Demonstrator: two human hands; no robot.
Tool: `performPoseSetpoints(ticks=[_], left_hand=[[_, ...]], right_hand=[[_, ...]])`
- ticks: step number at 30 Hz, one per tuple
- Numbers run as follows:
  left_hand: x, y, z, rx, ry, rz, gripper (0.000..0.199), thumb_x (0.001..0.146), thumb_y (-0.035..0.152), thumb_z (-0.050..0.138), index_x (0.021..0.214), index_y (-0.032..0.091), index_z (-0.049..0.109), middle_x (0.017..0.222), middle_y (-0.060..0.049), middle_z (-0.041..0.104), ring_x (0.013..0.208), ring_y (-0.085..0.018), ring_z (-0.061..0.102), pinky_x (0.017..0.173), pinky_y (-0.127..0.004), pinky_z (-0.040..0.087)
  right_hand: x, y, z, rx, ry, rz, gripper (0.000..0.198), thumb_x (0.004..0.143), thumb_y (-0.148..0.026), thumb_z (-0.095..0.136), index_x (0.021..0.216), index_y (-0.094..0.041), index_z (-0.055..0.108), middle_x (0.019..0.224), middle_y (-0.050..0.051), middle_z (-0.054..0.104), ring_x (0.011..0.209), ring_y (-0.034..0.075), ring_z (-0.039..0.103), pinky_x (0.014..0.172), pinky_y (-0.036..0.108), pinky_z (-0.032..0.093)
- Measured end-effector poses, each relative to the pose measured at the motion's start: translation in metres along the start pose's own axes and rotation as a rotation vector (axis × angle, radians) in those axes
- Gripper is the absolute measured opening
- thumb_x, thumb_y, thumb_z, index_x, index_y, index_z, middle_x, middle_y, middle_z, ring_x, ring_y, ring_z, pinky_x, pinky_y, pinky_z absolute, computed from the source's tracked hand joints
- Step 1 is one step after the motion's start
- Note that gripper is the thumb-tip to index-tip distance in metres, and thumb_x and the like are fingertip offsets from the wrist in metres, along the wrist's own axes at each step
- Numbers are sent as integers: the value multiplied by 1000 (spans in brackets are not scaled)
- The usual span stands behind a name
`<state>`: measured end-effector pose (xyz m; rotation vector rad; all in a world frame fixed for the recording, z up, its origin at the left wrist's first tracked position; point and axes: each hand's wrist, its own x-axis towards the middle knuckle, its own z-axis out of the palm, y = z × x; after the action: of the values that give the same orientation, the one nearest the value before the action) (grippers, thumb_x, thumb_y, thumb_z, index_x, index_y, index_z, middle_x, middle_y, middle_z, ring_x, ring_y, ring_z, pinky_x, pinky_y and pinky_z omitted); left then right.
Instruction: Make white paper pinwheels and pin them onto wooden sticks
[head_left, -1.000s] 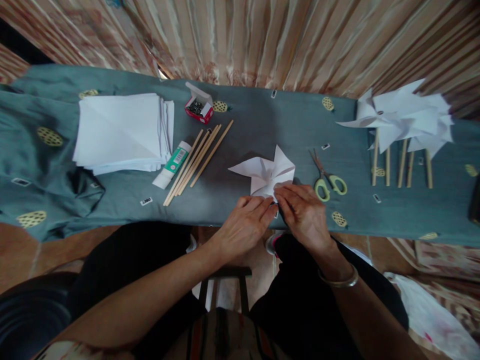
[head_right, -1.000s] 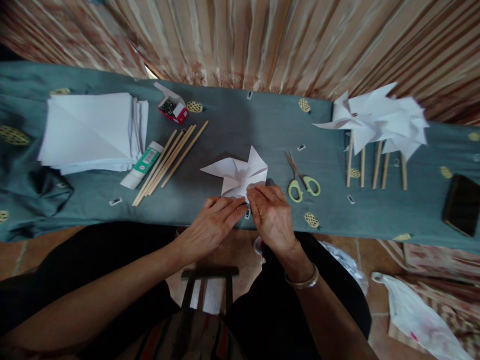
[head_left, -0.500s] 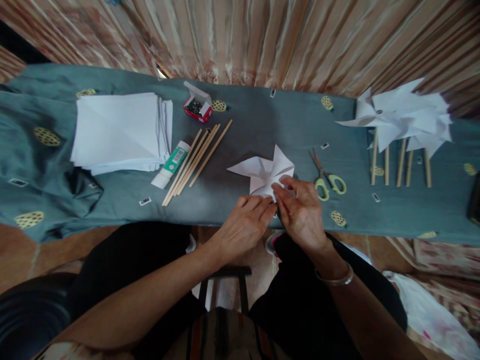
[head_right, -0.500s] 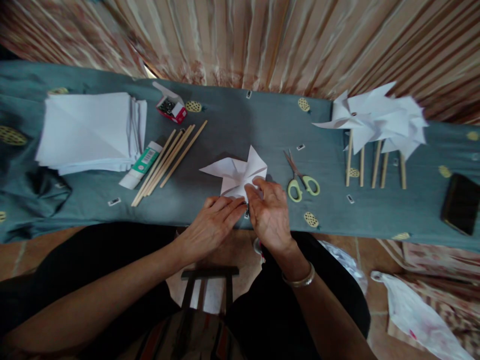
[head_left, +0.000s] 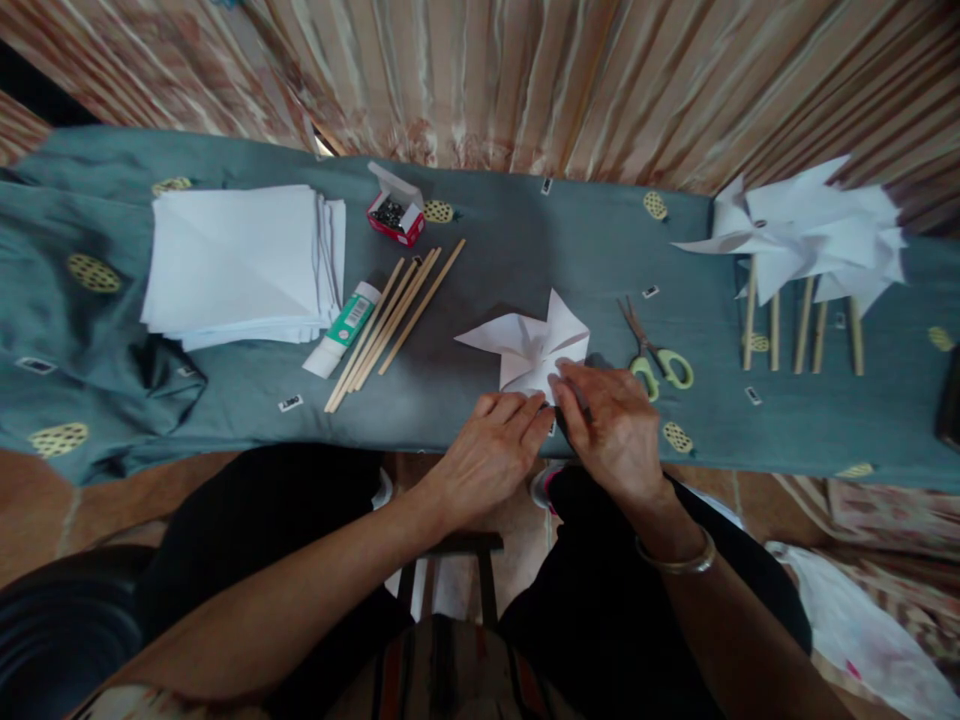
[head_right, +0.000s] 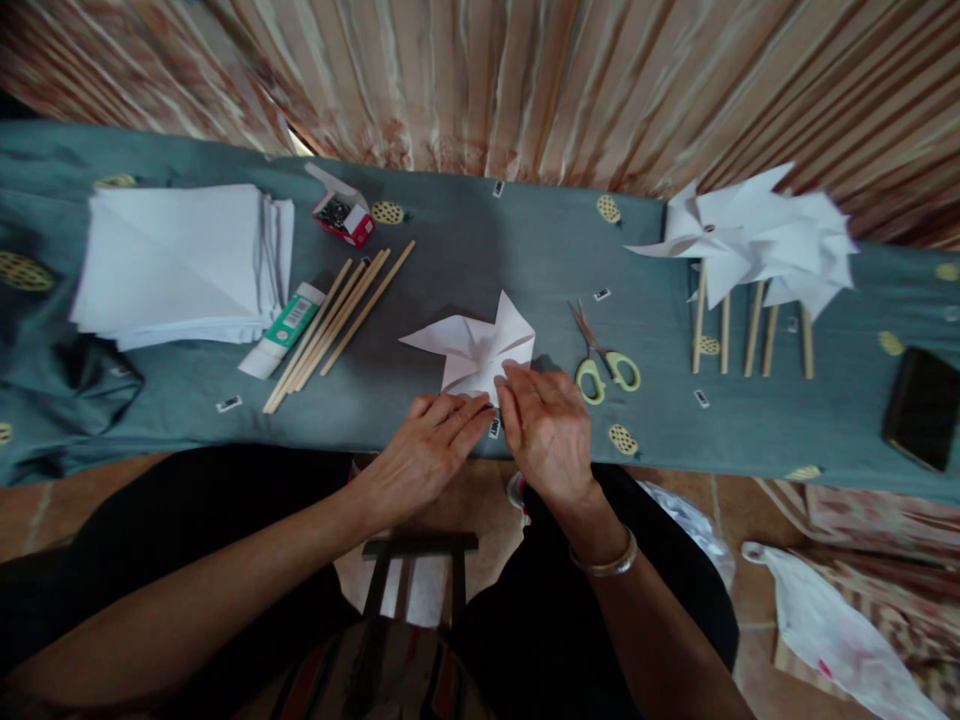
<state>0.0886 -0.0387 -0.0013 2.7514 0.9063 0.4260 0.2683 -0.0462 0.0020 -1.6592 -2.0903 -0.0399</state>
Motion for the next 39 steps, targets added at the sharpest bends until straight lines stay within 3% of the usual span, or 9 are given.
performPoseSetpoints(ticks=[7, 15, 23, 30, 39], left_hand=[[0, 1, -3, -4, -38, -10, 34, 102, 18, 35, 128, 8, 55, 134, -15, 63, 113, -25, 59, 90, -39, 45], [-1, 0, 0, 0, -12, -2, 34, 102, 18, 34, 128, 8, 56, 134, -16, 63, 114, -26, 58, 90, -39, 44], [2, 2, -3, -4, -56, -26, 34, 102, 17, 36, 128, 9, 56, 134, -16, 62, 114, -26, 58, 88, -40, 44], [3, 2, -3, 7, -27, -21, 35, 102, 17, 34, 128, 6, 56, 132, -14, 64, 111, -26, 59, 89, -39, 43], [3, 3, -5, 7, -63, -28, 35, 102, 16, 34, 128, 6, 56, 130, -16, 64, 111, -25, 58, 89, -39, 44]], right_hand=[[-1, 0, -4, 36, 15, 54, 27, 97, -30, 57, 108, -10, 71, 85, 8, 77, 77, 21, 70, 76, 33, 55], [0, 2, 0, 62, 20, 87, 23, 97, -29, 55, 103, -14, 71, 86, 6, 78, 75, 20, 71, 75, 32, 55], [-2, 1, 2, -6, -48, -29, 27, 99, -21, 50, 114, -13, 70, 103, 10, 76, 94, 23, 67, 87, 38, 51], [-1, -3, 5, -192, -92, -107, 27, 99, -21, 48, 117, -16, 68, 101, 10, 72, 89, 24, 56, 75, 37, 43], [5, -3, 5, -250, -121, -135, 27, 99, -19, 47, 118, -16, 66, 104, 9, 71, 89, 23, 52, 73, 36, 38]])
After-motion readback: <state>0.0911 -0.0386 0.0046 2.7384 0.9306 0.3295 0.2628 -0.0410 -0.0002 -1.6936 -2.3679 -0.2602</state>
